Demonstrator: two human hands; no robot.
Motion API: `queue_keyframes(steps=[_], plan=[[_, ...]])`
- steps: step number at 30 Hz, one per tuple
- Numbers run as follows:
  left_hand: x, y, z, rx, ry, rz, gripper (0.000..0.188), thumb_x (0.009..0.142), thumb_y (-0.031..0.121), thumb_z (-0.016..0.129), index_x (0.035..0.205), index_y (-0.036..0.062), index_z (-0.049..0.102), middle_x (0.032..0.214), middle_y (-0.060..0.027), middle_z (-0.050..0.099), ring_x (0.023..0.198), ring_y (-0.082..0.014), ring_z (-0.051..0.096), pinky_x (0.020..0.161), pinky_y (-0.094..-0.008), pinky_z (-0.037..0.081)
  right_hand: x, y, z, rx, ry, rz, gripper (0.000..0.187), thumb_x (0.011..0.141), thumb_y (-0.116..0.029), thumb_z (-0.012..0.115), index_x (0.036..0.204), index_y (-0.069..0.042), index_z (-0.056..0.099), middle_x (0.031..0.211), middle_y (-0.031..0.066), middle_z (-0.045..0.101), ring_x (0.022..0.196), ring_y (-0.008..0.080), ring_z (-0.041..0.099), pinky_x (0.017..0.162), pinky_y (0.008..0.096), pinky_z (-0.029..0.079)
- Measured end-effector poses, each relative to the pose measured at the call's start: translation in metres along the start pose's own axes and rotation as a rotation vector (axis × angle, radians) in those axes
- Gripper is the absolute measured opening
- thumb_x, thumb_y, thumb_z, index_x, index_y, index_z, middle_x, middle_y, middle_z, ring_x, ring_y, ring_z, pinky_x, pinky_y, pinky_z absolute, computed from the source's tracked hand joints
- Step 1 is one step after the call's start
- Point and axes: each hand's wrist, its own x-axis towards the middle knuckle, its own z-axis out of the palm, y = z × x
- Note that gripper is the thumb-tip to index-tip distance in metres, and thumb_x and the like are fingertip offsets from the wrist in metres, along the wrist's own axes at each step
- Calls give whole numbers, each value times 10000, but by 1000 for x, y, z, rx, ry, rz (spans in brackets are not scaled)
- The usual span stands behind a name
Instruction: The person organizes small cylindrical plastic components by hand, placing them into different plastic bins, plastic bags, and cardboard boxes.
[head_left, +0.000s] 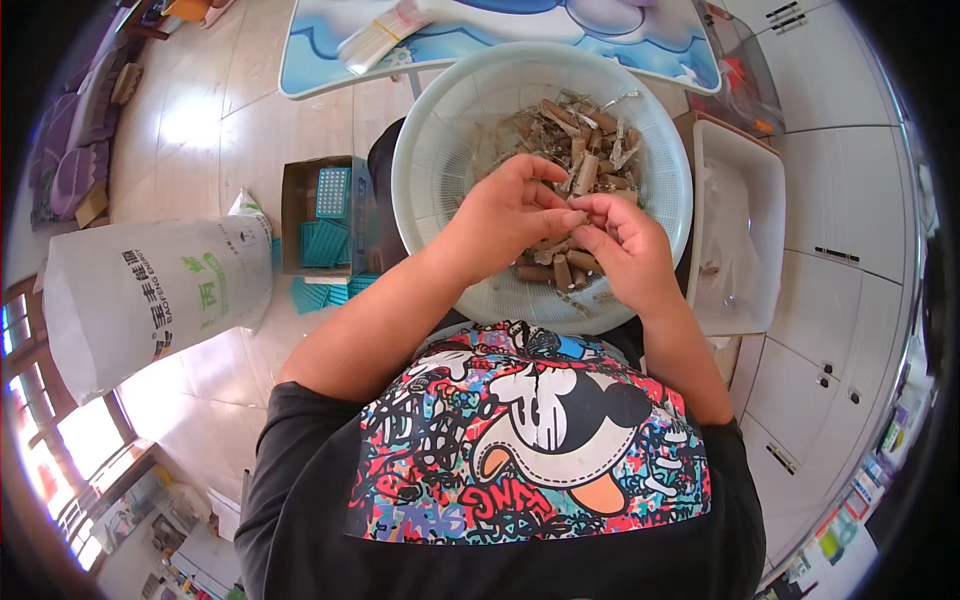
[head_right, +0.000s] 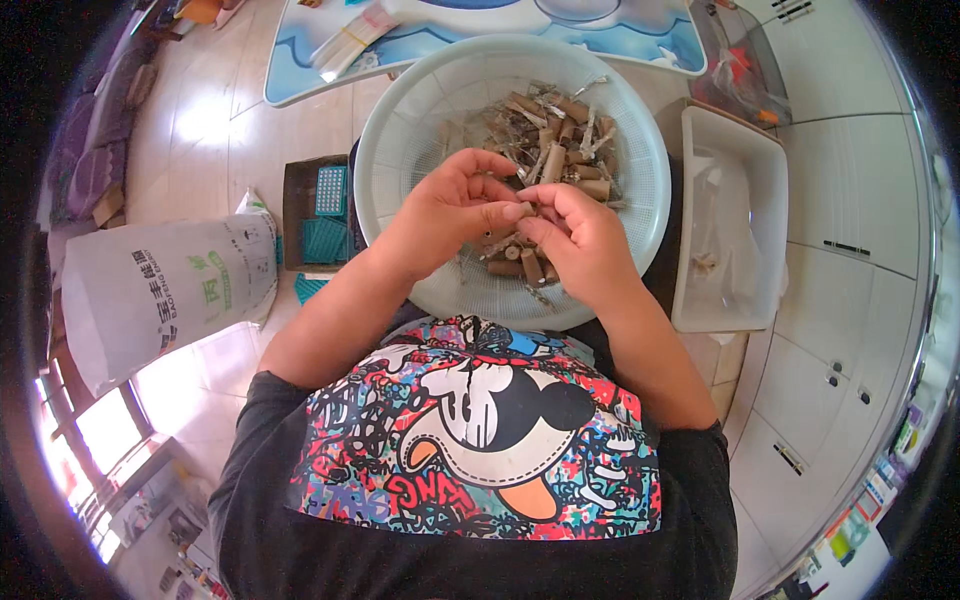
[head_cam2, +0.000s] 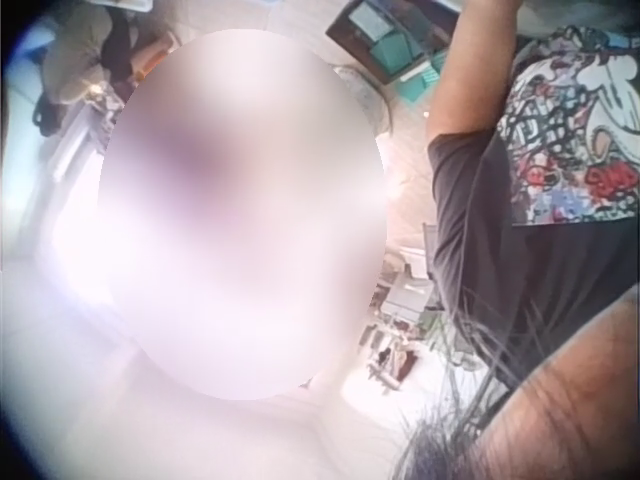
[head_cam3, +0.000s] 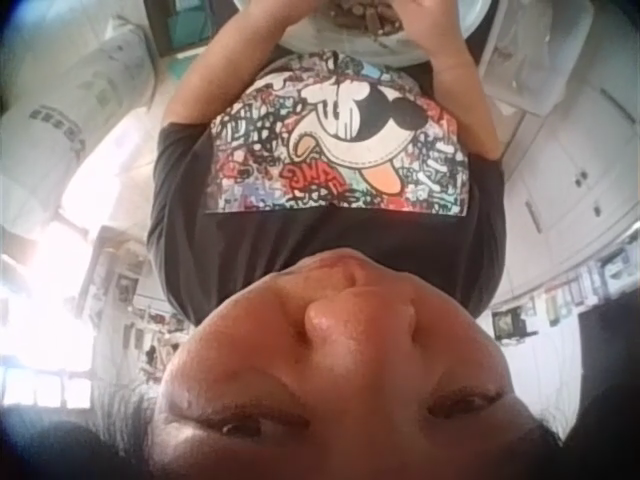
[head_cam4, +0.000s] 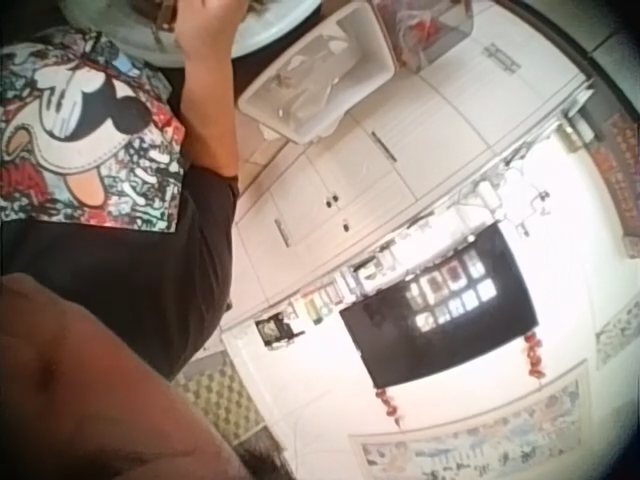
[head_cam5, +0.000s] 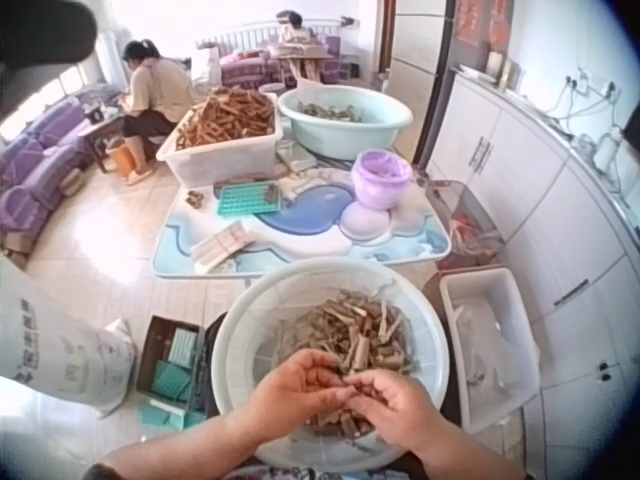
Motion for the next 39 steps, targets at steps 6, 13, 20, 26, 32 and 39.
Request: queue_keyframes(steps=[6, 13, 20, 26, 32, 39], plan=[[39, 45, -91, 907, 1042, 730, 400, 711, 154, 698, 1035, 18, 506, 1005, -132, 500, 939, -248, 489, 834, -340, 398, -1, -1, -7, 174, 254, -223, 214, 845, -66, 548, 1043, 3, 505, 872, 11, 556, 752, 55, 493, 695, 188, 416], [61, 66, -175, 1256, 1179, 0, 441, 721, 508, 575, 946, 132, 623, 939, 2, 612, 946, -237, 528, 786, -328, 416, 0, 4, 0, 202, 211, -208, 229, 845, -69, 550, 1058, -1, 506, 875, 9, 556, 742, 54, 486, 693, 183, 414], [40, 51, -201, 1365, 1162, 344, 229, 830, 269, 496, 983, 167, 632, 987, -53, 600, 888, -260, 569, 728, -368, 454, 0, 6, 4, 205, 190, -183, 231, 841, -79, 563, 1051, 1, 514, 866, 1, 552, 728, 48, 484, 679, 178, 414], [12, 45, -193, 1016, 1088, 307, 196, 814, 110, 542, 985, 33, 596, 856, -101, 627, 730, -203, 612, 687, -300, 484, 1, 5, 1, 161, 198, -205, 231, 840, -82, 565, 1053, -4, 519, 854, -2, 550, 719, 47, 482, 669, 176, 408], [-1, 47, -174, 204, 896, 408, 122, 807, 46, 574, 884, -49, 577, 742, -86, 611, 639, -116, 589, 612, -218, 516, 2, -2, 3, 167, 248, -258, 227, 840, -74, 561, 1052, -3, 518, 849, 4, 550, 721, 51, 484, 668, 177, 406], [-26, 36, -57, 95, 445, 135, 87, 802, 52, 582, 805, -35, 591, 704, -79, 614, 597, -111, 564, 564, -221, 467, 9, -15, 7, 87, 441, -495, 238, 853, -91, 542, 1064, 14, 508, 851, 12, 543, 728, 48, 489, 680, 173, 410]])
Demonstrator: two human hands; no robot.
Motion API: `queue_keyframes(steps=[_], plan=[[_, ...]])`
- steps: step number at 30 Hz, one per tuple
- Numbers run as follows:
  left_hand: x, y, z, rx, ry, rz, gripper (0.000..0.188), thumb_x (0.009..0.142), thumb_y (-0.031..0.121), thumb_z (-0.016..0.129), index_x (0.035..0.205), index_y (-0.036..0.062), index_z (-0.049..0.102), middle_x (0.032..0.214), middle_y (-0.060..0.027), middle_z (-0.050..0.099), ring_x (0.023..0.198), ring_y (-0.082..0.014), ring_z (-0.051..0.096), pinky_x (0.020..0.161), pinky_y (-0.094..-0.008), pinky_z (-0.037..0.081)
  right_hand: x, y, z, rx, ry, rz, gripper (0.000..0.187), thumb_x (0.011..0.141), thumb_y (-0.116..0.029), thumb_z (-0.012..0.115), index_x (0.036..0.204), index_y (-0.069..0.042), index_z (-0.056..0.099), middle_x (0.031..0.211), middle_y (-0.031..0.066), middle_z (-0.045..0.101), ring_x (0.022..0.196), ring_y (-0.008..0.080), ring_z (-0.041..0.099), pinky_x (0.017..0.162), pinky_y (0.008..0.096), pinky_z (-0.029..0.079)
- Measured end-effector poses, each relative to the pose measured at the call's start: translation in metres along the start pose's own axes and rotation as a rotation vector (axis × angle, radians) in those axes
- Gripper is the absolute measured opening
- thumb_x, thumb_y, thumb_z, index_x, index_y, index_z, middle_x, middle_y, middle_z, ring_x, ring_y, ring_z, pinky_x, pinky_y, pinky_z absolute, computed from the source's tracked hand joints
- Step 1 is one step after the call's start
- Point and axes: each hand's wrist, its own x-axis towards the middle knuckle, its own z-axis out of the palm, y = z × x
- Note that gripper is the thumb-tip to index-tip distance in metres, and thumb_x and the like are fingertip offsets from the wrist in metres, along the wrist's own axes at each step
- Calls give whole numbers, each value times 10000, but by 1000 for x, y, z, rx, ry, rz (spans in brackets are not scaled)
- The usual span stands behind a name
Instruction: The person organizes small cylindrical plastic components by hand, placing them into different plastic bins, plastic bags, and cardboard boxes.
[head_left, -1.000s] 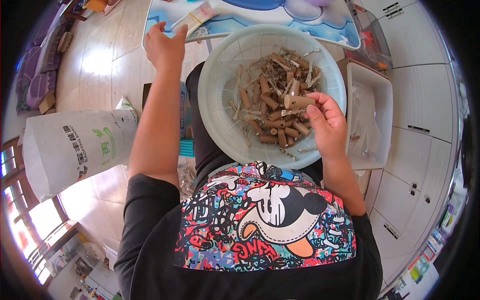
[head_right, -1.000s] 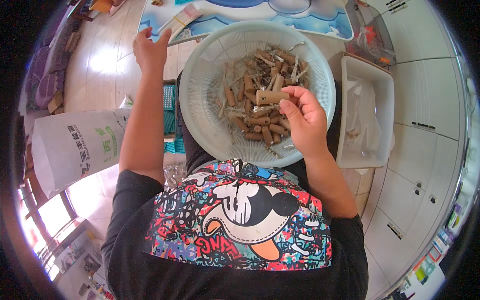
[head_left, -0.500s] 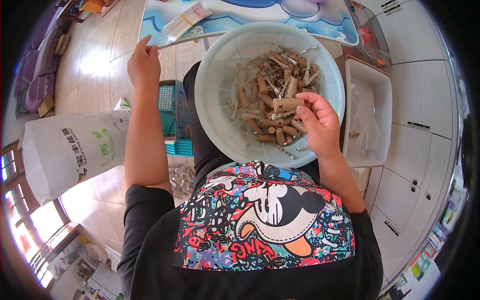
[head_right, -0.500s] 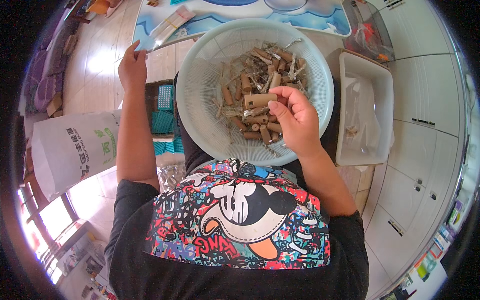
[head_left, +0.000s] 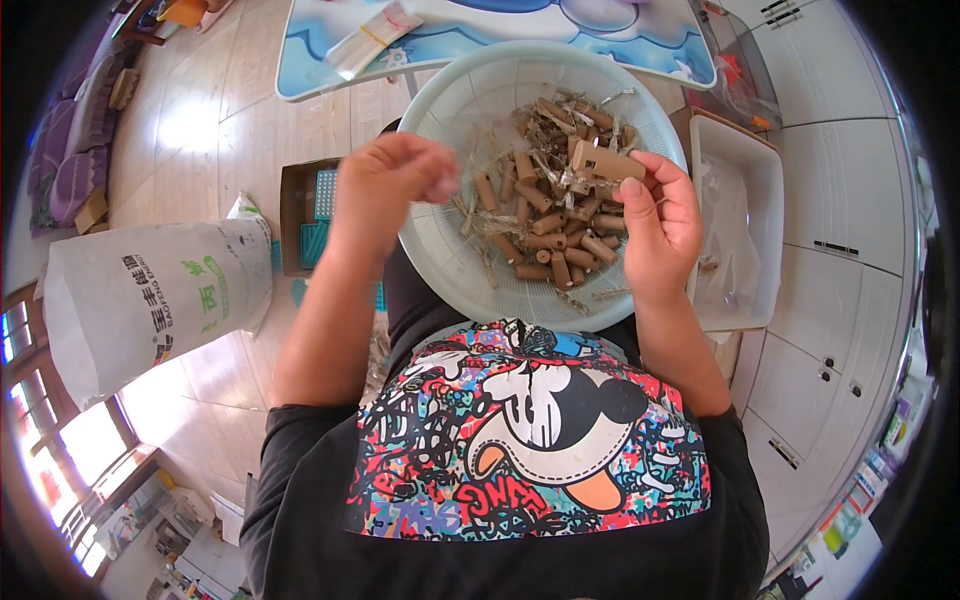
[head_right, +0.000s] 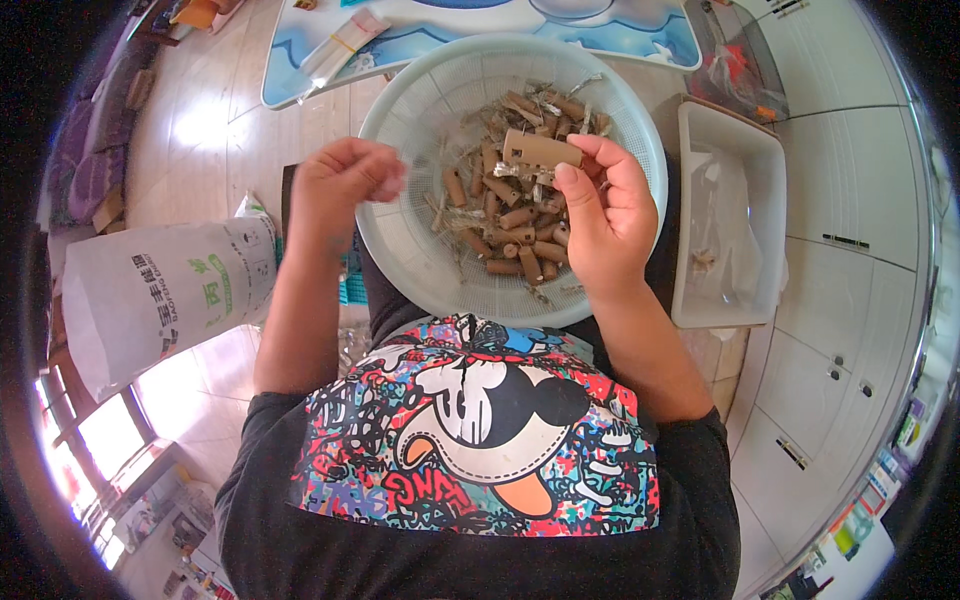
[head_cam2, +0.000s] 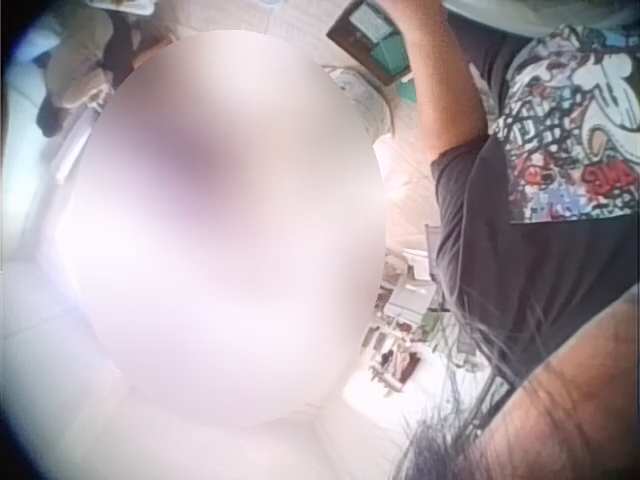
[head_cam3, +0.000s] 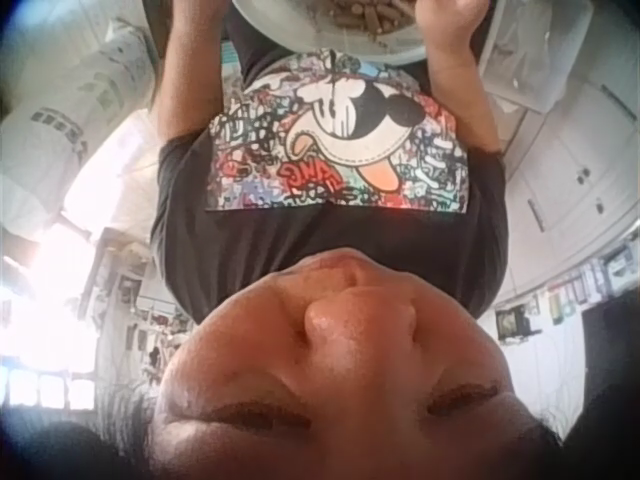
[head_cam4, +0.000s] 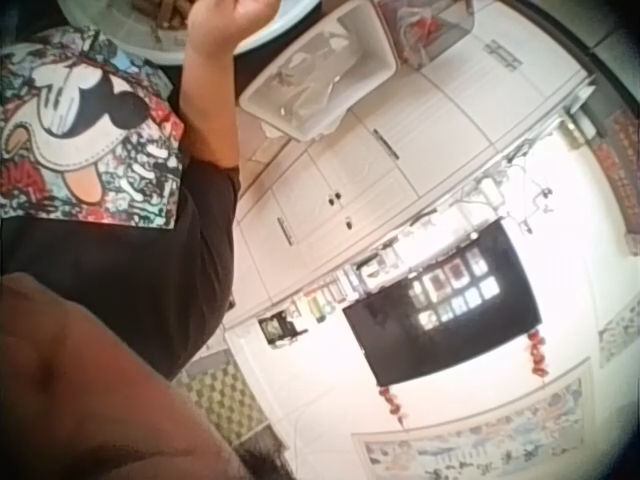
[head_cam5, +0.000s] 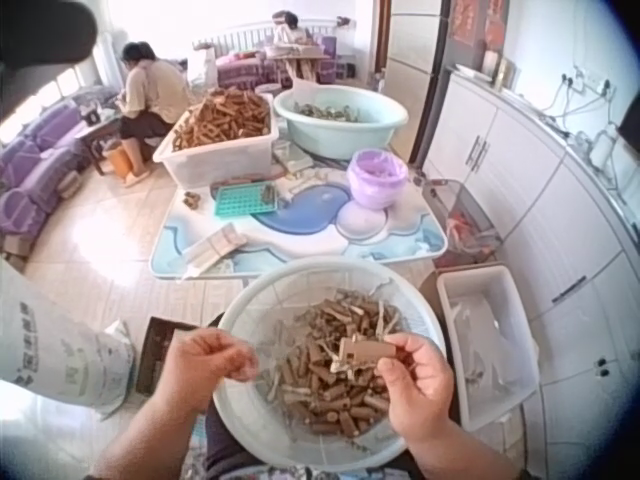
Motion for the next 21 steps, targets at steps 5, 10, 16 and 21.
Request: queue_keyframes(steps=[5, 10, 16, 21], plan=[[-13, -18, 19, -149, -229, 2, 69, 788, 10, 603, 799, -52, 577, 688, -79, 599, 583, -105, 534, 529, -214, 435, 2, 0, 8, -41, 4, -116, 237, 830, -41, 566, 1052, 21, 510, 842, 19, 544, 721, 55, 483, 667, 175, 402], [-19, -16, 29, -142, -217, -22, 77, 789, 10, 603, 822, -55, 577, 706, -79, 603, 595, -101, 541, 540, -213, 440, -2, 8, 6, -64, 7, -143, 231, 814, -22, 586, 1032, 21, 521, 829, 16, 550, 716, 52, 478, 646, 171, 397], [-17, -15, 42, -119, -250, -33, 212, 776, 40, 624, 969, -38, 584, 823, -74, 625, 727, -105, 578, 657, -217, 465, -6, 11, 1, -5, -130, 88, 219, 811, -35, 596, 1016, 15, 536, 799, -5, 544, 685, 34, 462, 622, 163, 393], [-11, -12, 37, 55, -451, -135, 316, 750, 69, 660, 1034, -33, 566, 857, -61, 625, 766, -76, 565, 688, -214, 457, 3, 1, -10, -76, -344, 206, 205, 796, -30, 607, 989, 12, 555, 787, -11, 555, 691, 33, 478, 617, 164, 393]])
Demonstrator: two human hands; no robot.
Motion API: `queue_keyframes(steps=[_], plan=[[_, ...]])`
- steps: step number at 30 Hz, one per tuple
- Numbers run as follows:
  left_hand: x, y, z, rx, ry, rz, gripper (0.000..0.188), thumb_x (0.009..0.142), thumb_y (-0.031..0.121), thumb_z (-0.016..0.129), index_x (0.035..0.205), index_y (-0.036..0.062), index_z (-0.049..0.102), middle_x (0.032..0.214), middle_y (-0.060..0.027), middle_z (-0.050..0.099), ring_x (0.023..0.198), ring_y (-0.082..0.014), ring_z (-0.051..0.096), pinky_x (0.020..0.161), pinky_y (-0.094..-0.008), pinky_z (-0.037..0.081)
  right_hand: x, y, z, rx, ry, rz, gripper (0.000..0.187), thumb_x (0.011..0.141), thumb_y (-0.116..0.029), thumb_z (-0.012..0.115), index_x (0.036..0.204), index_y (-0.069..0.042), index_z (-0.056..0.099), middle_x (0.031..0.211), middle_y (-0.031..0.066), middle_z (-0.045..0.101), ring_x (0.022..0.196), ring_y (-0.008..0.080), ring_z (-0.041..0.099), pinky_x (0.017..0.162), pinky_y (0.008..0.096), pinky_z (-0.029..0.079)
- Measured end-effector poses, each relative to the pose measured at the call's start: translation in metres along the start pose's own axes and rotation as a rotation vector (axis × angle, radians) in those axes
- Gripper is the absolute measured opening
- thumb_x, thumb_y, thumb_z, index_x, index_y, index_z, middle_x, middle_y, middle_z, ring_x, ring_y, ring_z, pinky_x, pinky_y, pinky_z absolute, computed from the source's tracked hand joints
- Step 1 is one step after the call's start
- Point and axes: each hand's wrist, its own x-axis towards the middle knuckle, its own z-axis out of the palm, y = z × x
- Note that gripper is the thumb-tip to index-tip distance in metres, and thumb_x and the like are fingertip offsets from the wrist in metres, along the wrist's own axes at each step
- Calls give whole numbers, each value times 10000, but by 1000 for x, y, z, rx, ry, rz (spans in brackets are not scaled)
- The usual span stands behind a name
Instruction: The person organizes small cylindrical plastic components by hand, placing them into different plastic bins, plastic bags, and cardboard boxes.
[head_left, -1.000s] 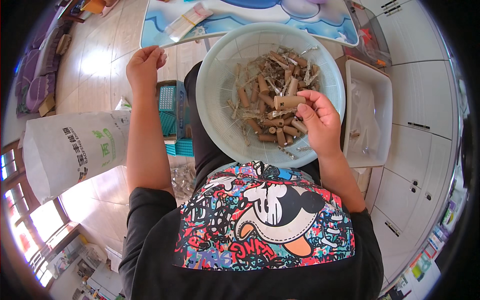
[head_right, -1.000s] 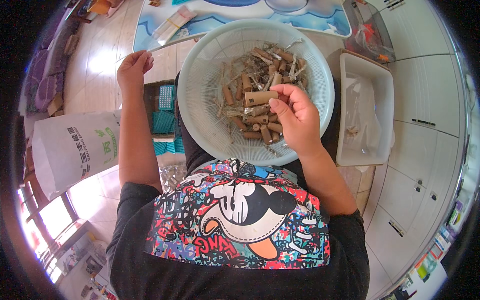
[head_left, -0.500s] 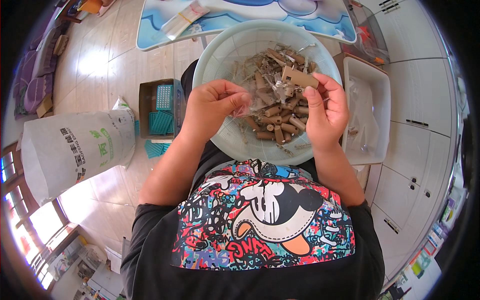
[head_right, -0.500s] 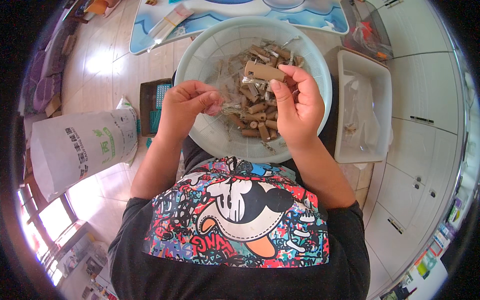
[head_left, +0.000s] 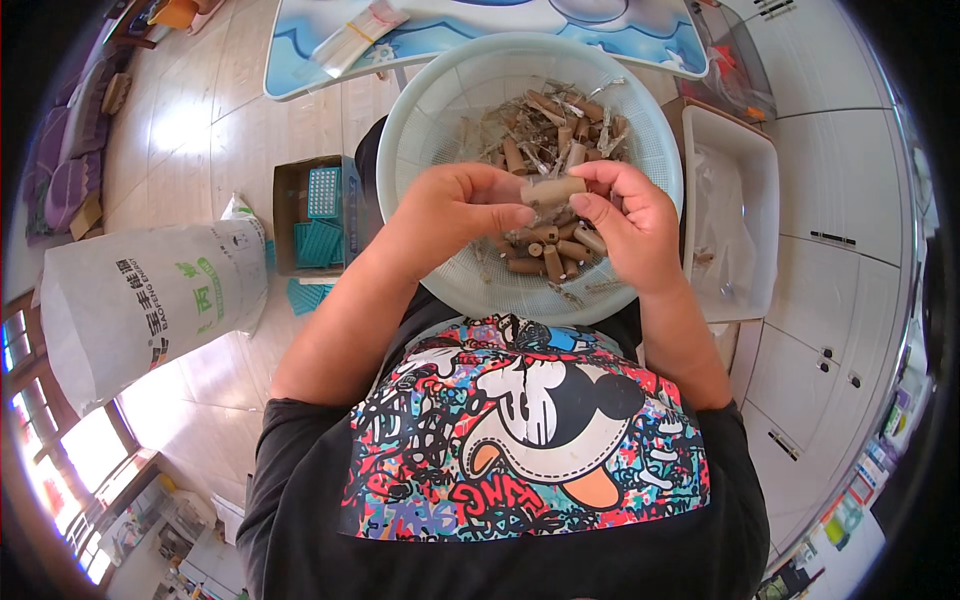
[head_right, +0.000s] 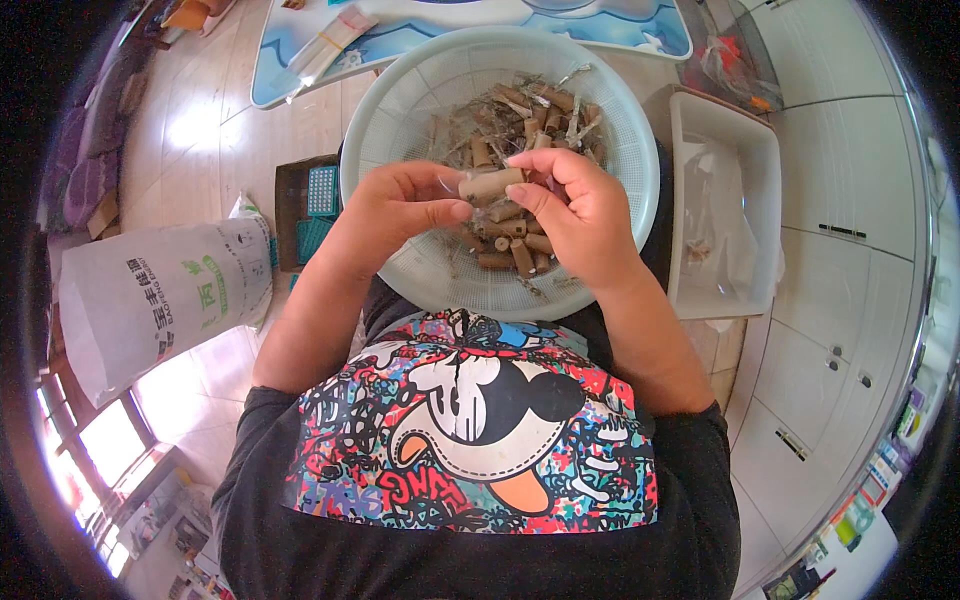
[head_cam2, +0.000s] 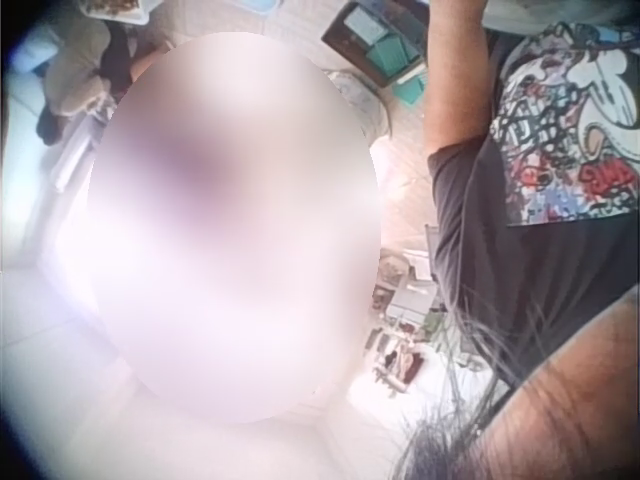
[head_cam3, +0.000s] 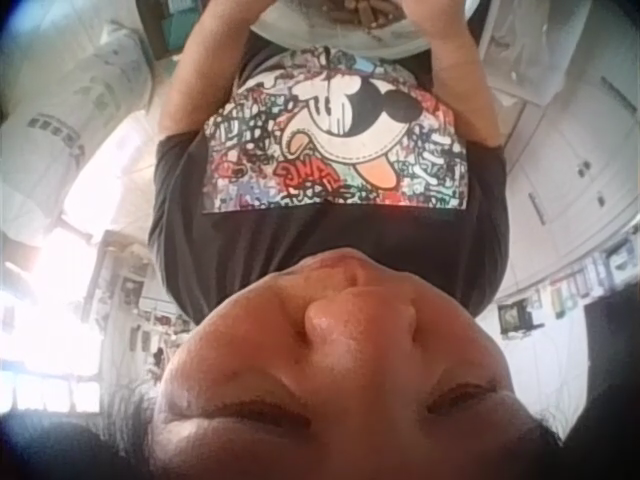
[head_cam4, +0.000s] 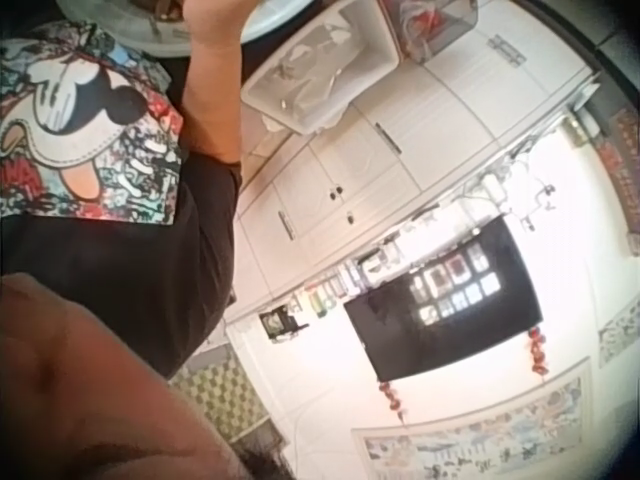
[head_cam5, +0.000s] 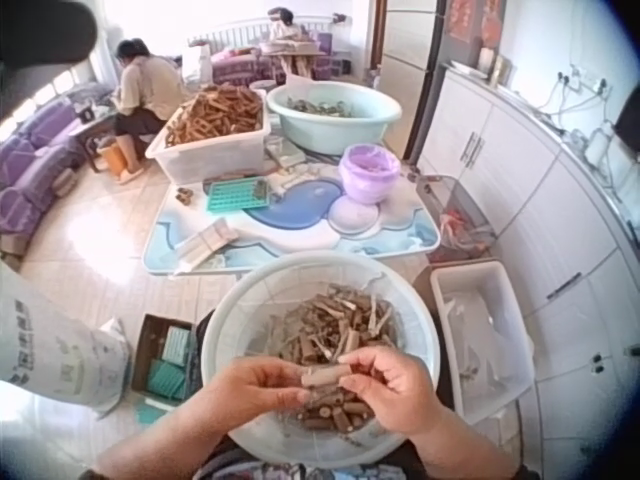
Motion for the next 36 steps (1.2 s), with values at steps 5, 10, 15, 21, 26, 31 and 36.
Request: queue_keyframes(steps=[5, 10, 15, 21, 26, 31, 36], plan=[[6, -9, 4, -316, -65, -137, 326, 734, 101, 683, 1013, -26, 575, 858, -62, 624, 758, -131, 590, 683, -231, 466, 3, 8, 6, 75, 34, 44, 199, 786, -37, 618, 978, -5, 576, 771, 13, 593, 693, 48, 520, 618, 183, 415], [5, -8, 15, -471, -9, -137, 290, 756, 101, 662, 1006, -16, 575, 885, -72, 621, 798, -155, 606, 716, -252, 481, 0, 12, 7, -156, 156, -109, 184, 779, -64, 634, 955, -14, 609, 685, 20, 599, 641, 53, 527, 593, 194, 426], [8, -15, 14, -558, -36, -105, 276, 780, 108, 636, 1020, -14, 572, 913, -69, 616, 818, -151, 605, 740, -262, 486, -6, 8, 7, -240, 9, -84, 187, 789, -100, 633, 958, -21, 632, 690, 5, 597, 616, 39, 508, 568, 175, 406], [9, -16, 21, -495, 61, -134, 260, 783, 110, 634, 1010, -8, 588, 912, -60, 619, 788, -118, 591, 710, -239, 472, -4, 15, 9, -15, 127, 141, 129, 806, -85, 608, 910, -15, 635, 701, -20, 592, 606, 30, 490, 552, 168, 399], [14, -13, 17, -323, 69, -90, 228, 801, 118, 615, 996, 3, 593, 873, -38, 624, 747, -75, 555, 650, -187, 427, -2, 13, 4, -55, 27, 92, 122, 797, -88, 616, 891, -11, 633, 716, 1, 604, 627, 36, 509, 558, 174, 409], [16, -22, 18, -311, 114, 9, 210, 803, 56, 595, 1000, -16, 586, 864, -48, 619, 765, -77, 564, 674, -191, 452, 3, 0, 5, -163, 2, 31, 132, 758, -72, 649, 875, -13, 632, 723, 30, 599, 629, 53, 525, 540, 188, 411], [14, -21, 32, -316, 143, 189, 194, 830, 63, 563, 1009, -10, 581, 863, -38, 616, 758, -56, 547, 655, -181, 443, 14, -2, 18, -504, 232, -490, 174, 666, -25, 695, 829, -49, 639, 729, 47, 536, 579, 144, 547, 506, 239, 428]])
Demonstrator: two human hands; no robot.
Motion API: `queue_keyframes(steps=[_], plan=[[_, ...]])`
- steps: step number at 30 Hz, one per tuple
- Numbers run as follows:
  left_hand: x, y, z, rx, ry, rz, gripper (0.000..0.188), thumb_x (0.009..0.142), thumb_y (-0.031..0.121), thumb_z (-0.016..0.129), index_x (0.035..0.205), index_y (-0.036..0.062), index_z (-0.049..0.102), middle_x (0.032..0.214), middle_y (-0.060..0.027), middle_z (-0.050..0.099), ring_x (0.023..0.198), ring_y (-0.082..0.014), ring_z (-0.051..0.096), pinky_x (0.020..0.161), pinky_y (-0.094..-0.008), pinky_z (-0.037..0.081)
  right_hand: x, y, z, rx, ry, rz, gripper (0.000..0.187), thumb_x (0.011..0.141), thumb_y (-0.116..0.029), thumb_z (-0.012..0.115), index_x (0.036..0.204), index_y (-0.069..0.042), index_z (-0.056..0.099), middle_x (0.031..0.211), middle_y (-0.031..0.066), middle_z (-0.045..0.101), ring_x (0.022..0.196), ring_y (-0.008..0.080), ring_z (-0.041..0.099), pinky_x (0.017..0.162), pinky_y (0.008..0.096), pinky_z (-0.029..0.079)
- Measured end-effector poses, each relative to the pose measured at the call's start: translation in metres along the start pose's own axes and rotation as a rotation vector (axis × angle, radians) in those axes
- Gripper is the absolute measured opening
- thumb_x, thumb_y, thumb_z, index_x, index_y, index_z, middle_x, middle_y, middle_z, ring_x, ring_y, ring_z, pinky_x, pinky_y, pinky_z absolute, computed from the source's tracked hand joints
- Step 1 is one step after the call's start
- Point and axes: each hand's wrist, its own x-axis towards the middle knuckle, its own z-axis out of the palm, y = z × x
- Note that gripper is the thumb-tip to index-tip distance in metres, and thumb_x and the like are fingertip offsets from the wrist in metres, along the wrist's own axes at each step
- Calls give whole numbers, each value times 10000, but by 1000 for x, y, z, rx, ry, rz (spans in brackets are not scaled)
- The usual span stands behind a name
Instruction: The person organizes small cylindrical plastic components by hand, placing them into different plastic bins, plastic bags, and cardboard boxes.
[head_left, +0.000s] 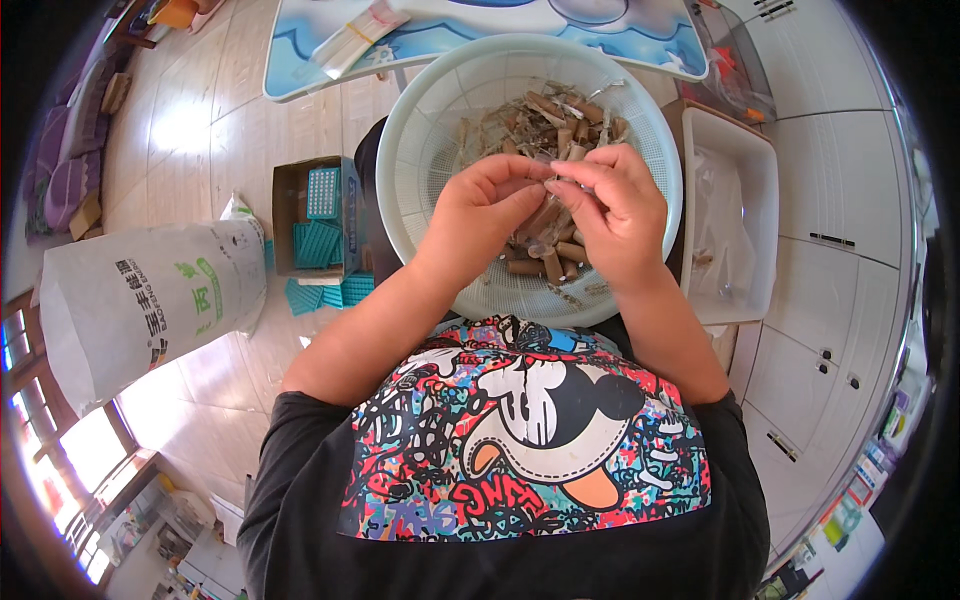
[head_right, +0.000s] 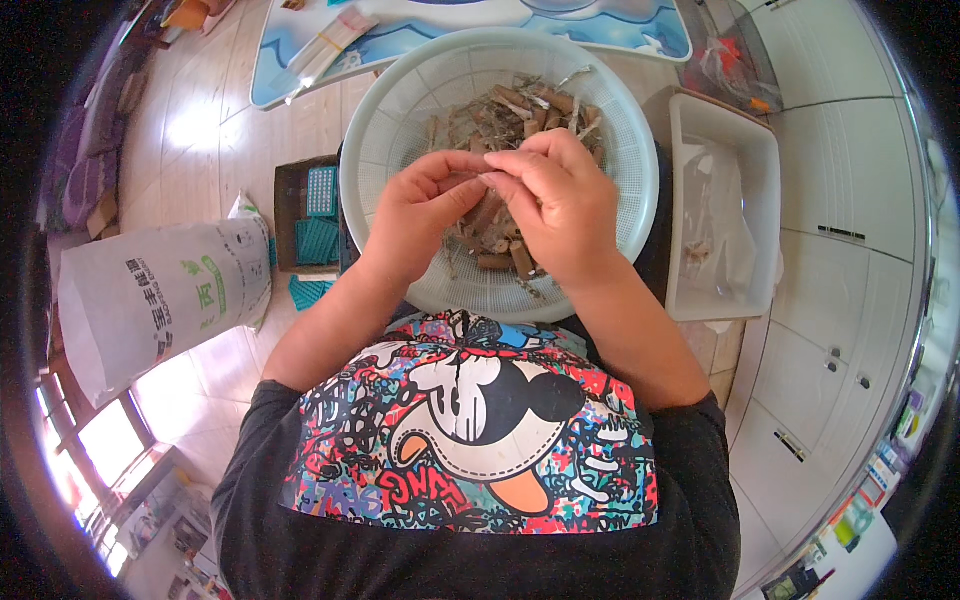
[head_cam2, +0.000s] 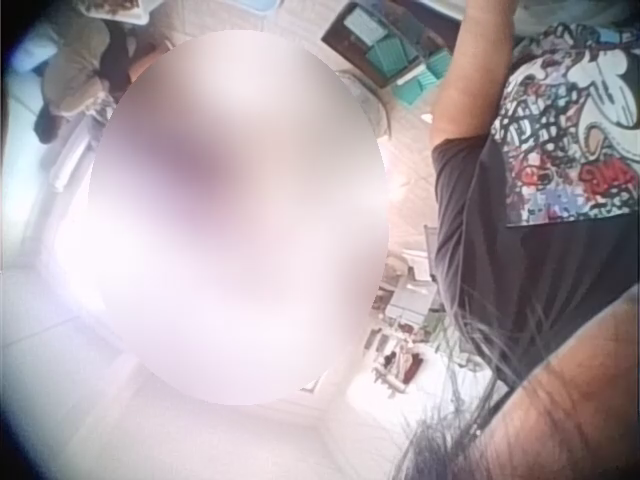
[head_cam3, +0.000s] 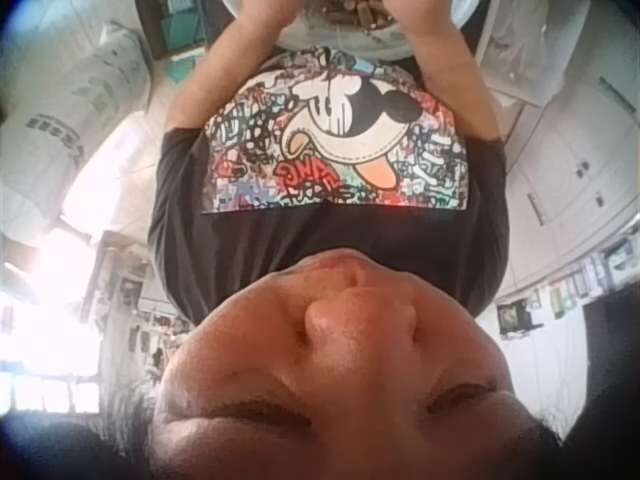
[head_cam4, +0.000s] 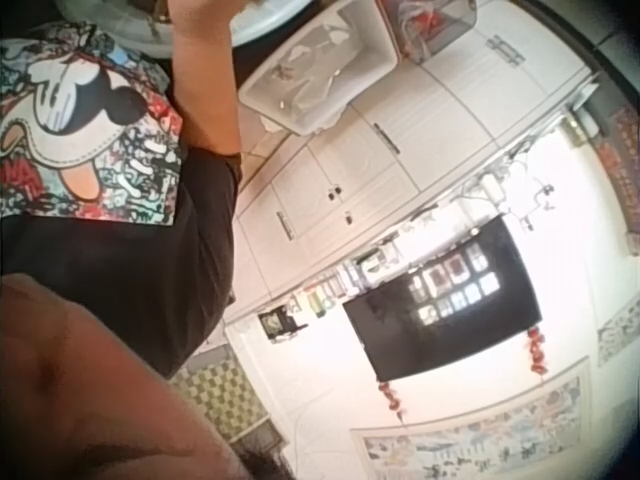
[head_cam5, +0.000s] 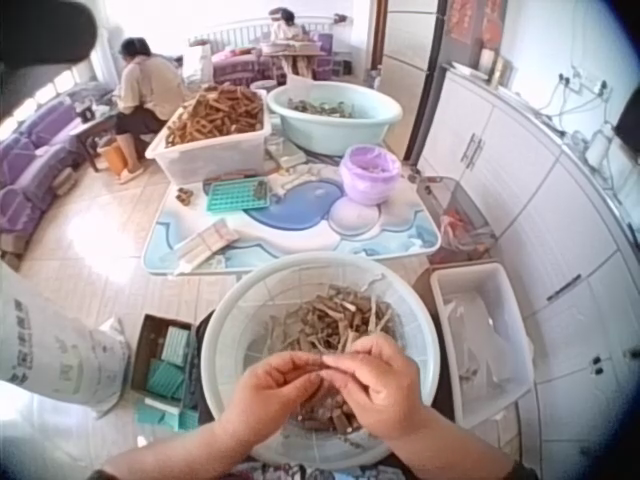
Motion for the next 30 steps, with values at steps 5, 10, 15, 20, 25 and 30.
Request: queue_keyframes(steps=[5, 10, 15, 20, 25, 30], plan=[[-6, 1, 3, 56, 9, 0, 190, 851, 76, 539, 1011, -11, 592, 822, -8, 596, 731, -40, 502, 627, -174, 416, 2, 3, 6, -59, 22, -79, 149, 660, -28, 689, 796, -54, 635, 748, 46, 542, 568, 161, 544, 489, 254, 432], [-8, -5, -1, 234, 2, 45, 183, 859, 89, 533, 987, -22, 602, 806, 8, 591, 715, -39, 495, 623, -178, 416, 3, 9, 8, -70, -40, -50, 95, 685, -44, 665, 757, -44, 604, 748, 59, 543, 586, 178, 548, 510, 252, 435], [-10, -10, 1, 310, -42, 21, 180, 865, 87, 521, 983, -21, 605, 825, 0, 601, 733, -43, 508, 644, -179, 424, 8, 24, 0, 314, 168, 594, 145, 855, -183, 538, 811, -45, 552, 662, -9, 508, 631, 92, 509, 557, 217, 412], [-8, -5, 1, 15, 31, -46, 177, 868, 71, 507, 990, -13, 604, 835, -21, 608, 763, -44, 522, 677, -181, 437, -1, 17, -9, 413, 259, 416, 99, 841, -132, 566, 867, -37, 566, 700, -23, 522, 572, 48, 455, 479, 178, 359], [-12, -2, 3, 303, -6, 36, 196, 870, 65, 513, 1033, -14, 587, 924, -33, 613, 842, -70, 530, 759, -202, 431, -4, 1, 6, -4, 10, -52, 179, 640, 3, 702, 788, -32, 607, 731, 63, 545, 607, 162, 541, 505, 223, 414], [-11, -2, 4, 445, -19, 91, 188, 868, 65, 516, 1023, -9, 593, 910, -33, 619, 834, -70, 535, 745, -200, 436, -3, 16, 9, 21, 36, -17, 62, 755, -60, 624, 770, -22, 576, 744, 50, 553, 581, 144, 535, 512, 222, 418]])
